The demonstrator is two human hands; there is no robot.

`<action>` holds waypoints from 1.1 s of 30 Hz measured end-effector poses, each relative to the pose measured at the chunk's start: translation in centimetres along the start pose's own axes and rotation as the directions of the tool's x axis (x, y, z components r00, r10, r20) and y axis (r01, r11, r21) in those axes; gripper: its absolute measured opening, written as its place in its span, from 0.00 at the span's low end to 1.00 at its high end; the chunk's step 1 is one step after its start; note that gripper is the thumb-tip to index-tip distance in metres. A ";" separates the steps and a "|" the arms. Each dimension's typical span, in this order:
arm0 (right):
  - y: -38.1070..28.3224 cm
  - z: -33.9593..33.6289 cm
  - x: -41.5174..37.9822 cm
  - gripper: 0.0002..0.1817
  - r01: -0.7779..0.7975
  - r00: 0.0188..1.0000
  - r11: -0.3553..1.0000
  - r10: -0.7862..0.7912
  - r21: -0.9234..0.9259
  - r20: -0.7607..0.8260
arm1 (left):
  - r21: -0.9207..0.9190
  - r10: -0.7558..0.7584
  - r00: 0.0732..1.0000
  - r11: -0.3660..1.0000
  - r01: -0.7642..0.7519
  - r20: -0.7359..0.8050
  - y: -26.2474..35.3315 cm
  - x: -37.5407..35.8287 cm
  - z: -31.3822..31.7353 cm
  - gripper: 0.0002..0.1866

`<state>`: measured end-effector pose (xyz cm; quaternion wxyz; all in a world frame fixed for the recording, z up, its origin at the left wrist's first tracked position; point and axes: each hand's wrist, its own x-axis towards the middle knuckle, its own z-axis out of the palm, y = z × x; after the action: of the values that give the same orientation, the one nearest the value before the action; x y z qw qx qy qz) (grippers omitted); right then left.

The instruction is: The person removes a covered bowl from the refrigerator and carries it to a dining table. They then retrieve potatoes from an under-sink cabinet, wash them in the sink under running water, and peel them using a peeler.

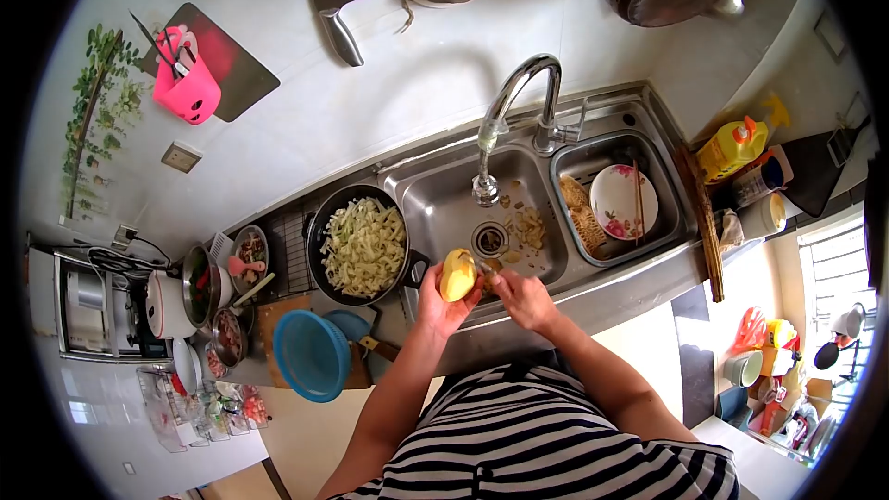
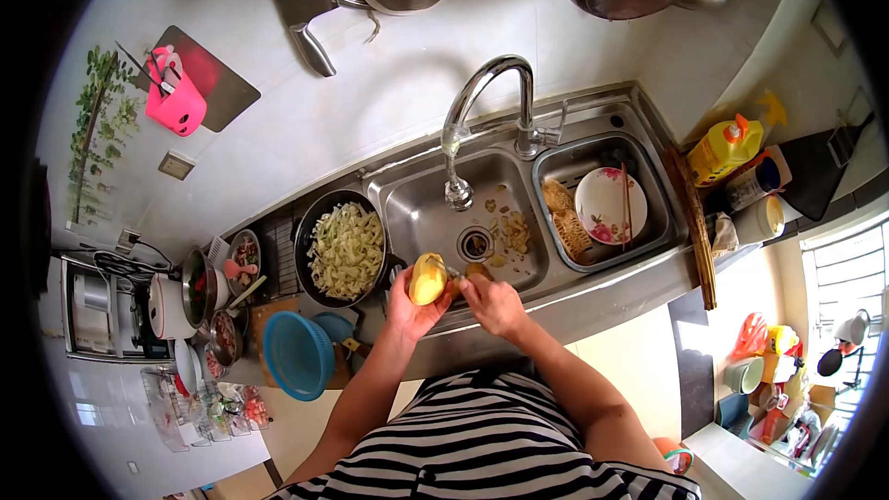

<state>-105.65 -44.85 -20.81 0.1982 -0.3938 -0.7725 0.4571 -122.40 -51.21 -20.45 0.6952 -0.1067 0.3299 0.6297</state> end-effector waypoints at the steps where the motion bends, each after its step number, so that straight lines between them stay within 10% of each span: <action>1: -0.8 -0.3 -0.3 0.13 0.052 0.999 0.998 -0.052 -0.028 0.009 | -0.005 0.013 1.000 1.000 -0.013 0.007 0.0 -0.2 0.2 0.21; 8: 1.0 0.9 0.8 0.11 0.237 0.964 0.929 -0.261 -0.283 -0.050 | 0.013 0.031 0.999 0.999 -0.031 0.032 -0.5 1.2 -0.9 0.21; 11: 7.7 2.5 3.5 0.13 0.014 0.995 0.938 -0.048 -0.345 -0.091 | 0.049 -0.039 0.999 0.998 0.038 0.017 -0.6 0.6 -0.2 0.21; 14: 4.6 -0.3 3.1 0.16 -0.194 0.980 0.981 0.195 0.006 -0.038 | 0.026 -0.067 0.997 0.997 0.067 0.023 -0.4 0.0 0.0 0.22; 22: 4.3 1.1 3.5 0.17 0.114 0.993 0.942 -0.096 -0.317 0.070 | 0.093 -0.030 0.995 0.995 0.021 0.097 -0.4 0.8 -2.1 0.21; 24: 5.5 1.5 4.4 0.17 -0.111 0.993 0.965 0.102 -0.237 -0.053 | 0.097 -0.030 0.994 0.995 0.020 0.109 -0.4 0.2 -1.5 0.22; 27: 2.2 -1.3 3.6 0.17 0.116 0.993 0.985 -0.119 -0.128 -0.011 | 0.080 -0.022 0.994 0.997 0.014 0.103 -0.6 -1.2 -0.3 0.21; 33: -2.4 -2.7 0.9 0.14 0.034 0.997 0.978 -0.046 -0.206 -0.054 | 0.326 0.119 0.968 0.927 -0.188 0.219 -0.4 -0.7 -1.3 0.20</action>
<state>-105.46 -43.37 -17.40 0.1883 -0.4099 -0.8171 0.3590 -122.42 -52.56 -21.08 0.6805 0.1051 0.3723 0.6224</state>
